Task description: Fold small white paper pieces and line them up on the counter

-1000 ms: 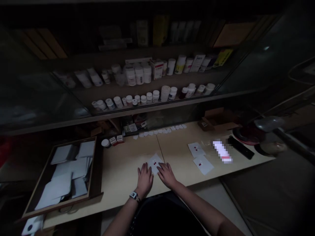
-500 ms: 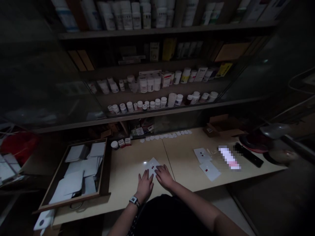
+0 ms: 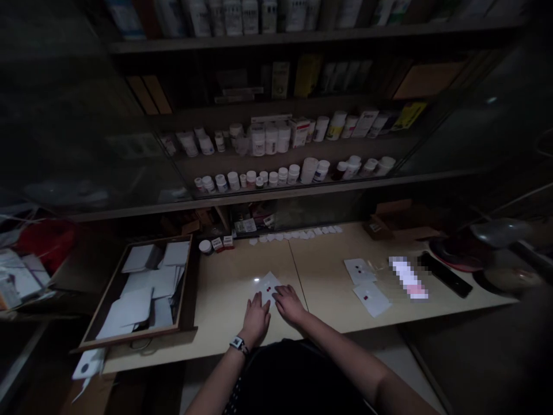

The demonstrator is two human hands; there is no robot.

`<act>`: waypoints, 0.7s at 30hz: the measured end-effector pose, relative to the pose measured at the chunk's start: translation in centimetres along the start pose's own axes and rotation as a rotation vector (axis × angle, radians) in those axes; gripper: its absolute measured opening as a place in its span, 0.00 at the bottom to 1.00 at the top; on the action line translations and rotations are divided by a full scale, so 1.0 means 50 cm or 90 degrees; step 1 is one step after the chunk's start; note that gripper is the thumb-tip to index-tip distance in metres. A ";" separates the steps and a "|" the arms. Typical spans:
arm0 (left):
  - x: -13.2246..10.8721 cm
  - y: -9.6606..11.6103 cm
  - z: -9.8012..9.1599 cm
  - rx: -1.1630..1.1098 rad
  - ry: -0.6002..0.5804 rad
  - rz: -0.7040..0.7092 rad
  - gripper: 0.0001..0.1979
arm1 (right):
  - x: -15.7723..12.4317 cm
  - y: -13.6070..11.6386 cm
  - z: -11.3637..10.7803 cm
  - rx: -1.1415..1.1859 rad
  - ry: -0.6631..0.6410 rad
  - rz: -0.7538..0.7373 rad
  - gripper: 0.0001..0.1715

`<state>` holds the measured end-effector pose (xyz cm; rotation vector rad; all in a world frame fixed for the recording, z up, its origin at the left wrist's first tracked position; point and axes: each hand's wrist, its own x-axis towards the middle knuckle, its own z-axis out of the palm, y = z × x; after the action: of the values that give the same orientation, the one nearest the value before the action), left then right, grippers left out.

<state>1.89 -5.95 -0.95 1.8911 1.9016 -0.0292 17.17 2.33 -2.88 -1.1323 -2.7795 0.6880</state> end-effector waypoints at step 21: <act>-0.001 -0.002 -0.025 0.021 -0.041 0.012 0.23 | 0.070 -0.008 -0.009 -0.044 -0.041 -0.122 0.21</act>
<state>1.40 -5.61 0.14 1.9059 1.8508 -0.1147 14.46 4.62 -2.68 -0.8512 -2.9365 0.6224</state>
